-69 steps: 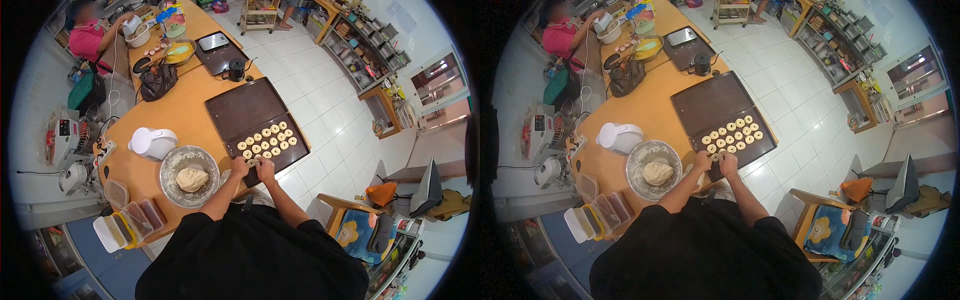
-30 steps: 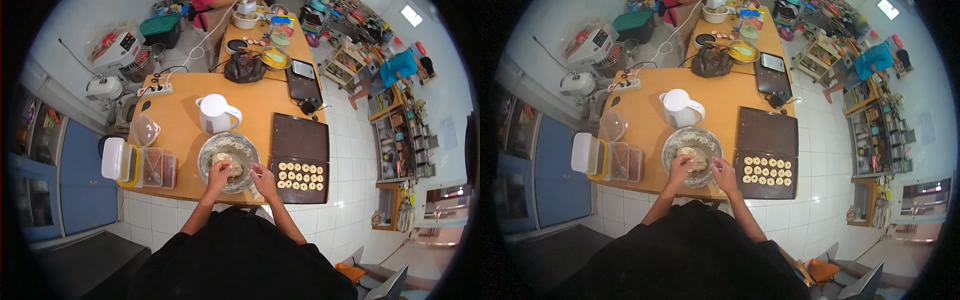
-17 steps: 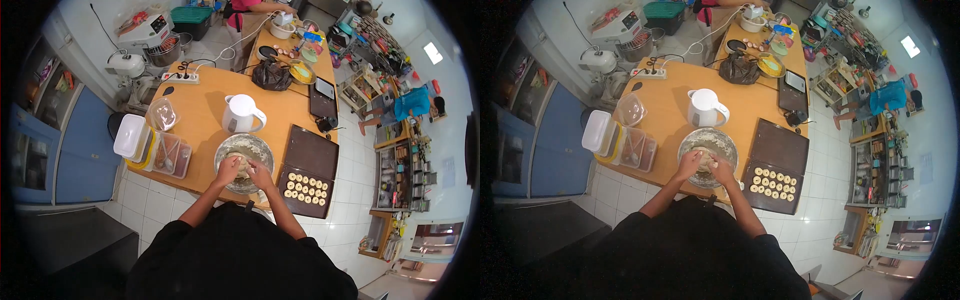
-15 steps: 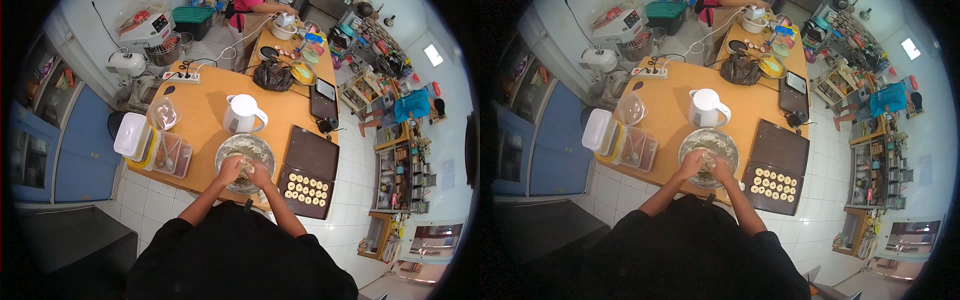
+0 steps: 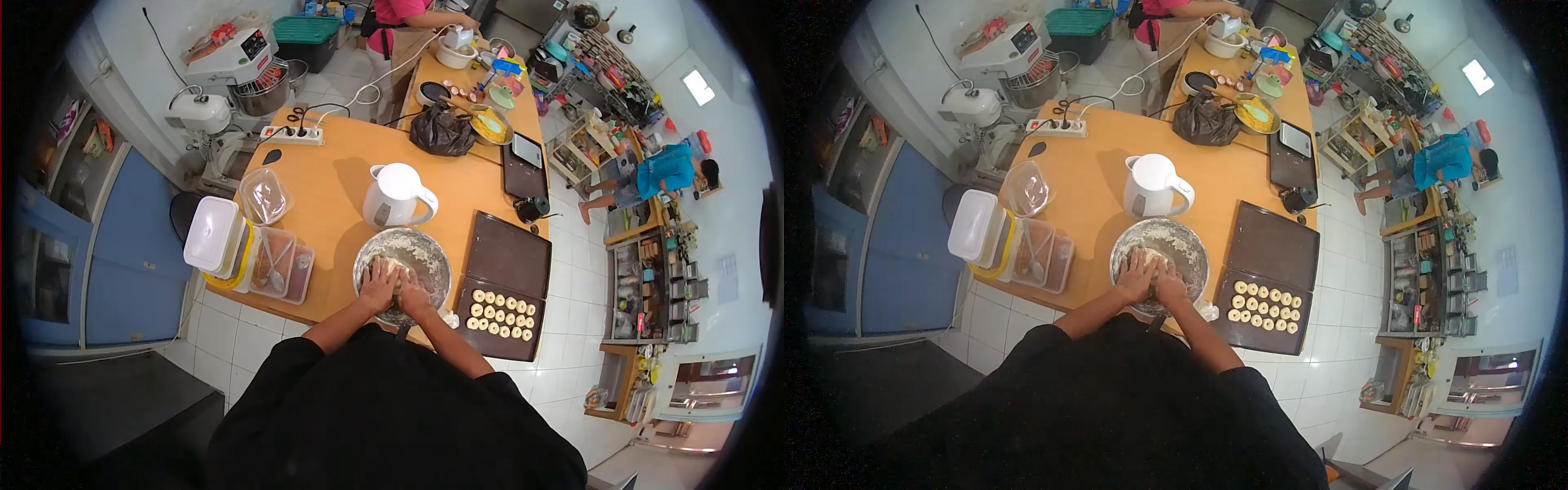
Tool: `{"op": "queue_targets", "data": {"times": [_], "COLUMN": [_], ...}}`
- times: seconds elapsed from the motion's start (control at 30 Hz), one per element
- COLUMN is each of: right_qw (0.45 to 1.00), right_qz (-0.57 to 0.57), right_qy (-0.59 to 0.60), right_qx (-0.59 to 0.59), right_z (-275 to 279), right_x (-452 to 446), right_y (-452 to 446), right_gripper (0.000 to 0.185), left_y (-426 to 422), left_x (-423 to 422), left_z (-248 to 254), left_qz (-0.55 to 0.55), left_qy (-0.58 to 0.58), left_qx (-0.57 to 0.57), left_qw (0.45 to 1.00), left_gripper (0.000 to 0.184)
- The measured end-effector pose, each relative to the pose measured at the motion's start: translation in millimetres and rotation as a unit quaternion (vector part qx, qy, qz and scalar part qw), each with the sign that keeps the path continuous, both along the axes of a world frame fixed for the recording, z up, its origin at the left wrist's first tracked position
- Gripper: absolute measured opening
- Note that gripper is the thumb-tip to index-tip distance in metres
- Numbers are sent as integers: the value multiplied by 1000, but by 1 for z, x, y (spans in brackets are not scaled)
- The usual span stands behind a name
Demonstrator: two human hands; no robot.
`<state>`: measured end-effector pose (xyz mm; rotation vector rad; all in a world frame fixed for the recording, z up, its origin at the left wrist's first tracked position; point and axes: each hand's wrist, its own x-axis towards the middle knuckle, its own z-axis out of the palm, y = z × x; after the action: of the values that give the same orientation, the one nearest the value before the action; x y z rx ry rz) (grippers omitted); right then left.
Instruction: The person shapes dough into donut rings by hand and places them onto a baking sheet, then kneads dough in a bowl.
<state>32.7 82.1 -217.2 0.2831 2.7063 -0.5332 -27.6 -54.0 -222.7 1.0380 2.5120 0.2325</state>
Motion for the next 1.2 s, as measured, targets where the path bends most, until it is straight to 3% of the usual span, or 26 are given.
{"op": "queue_targets", "data": {"times": [0.1, 0.23, 0.4, 0.63, 0.83, 0.93, 1.03, 1.07, 1.17, 1.2], "right_qw": [997, 998, 995, 987, 959, 973, 977, 974, 981, 987], "right_qz": [21, 13, 34, 44, 85, 41, 15, 34, 38, 28], "right_qy": [23, -16, -49, -132, -187, -160, -134, -145, -98, -119], "right_qx": [71, 66, 78, 76, 195, 164, 166, 168, 161, 100], "right_z": [-11, -4, -18, 19, 20, 4, 13, 34, -13, 0], "right_x": [4, 6, 5, -15, -29, -30, -28, -29, -26, -28], "right_y": [-8, -10, -2, 1, -6, -6, -4, -4, 10, 11], "right_gripper": [90, 95, 100, 94, 90, 87, 89, 96, 100, 99], "left_y": [2, 4, 11, 21, 30, 29, 24, 22, 12, 8], "left_x": [-1, -2, -7, -16, -24, -22, -19, -20, -20, -25], "left_z": [-10, 10, 15, 8, 2, -16, 0, 2, 16, 8], "left_qz": [-7, -6, -9, 6, -15, -29, -1, 4, 18, 25], "left_qy": [0, -47, -89, -146, -168, -147, -145, -155, -126, -141], "left_qx": [-11, -62, -124, -106, -168, -162, -113, -79, -23, 43], "left_qw": [1000, 997, 988, 984, 971, 975, 983, 985, 992, 989], "left_gripper": [101, 95, 106, 116, 118, 114, 108, 108, 100, 91]}}
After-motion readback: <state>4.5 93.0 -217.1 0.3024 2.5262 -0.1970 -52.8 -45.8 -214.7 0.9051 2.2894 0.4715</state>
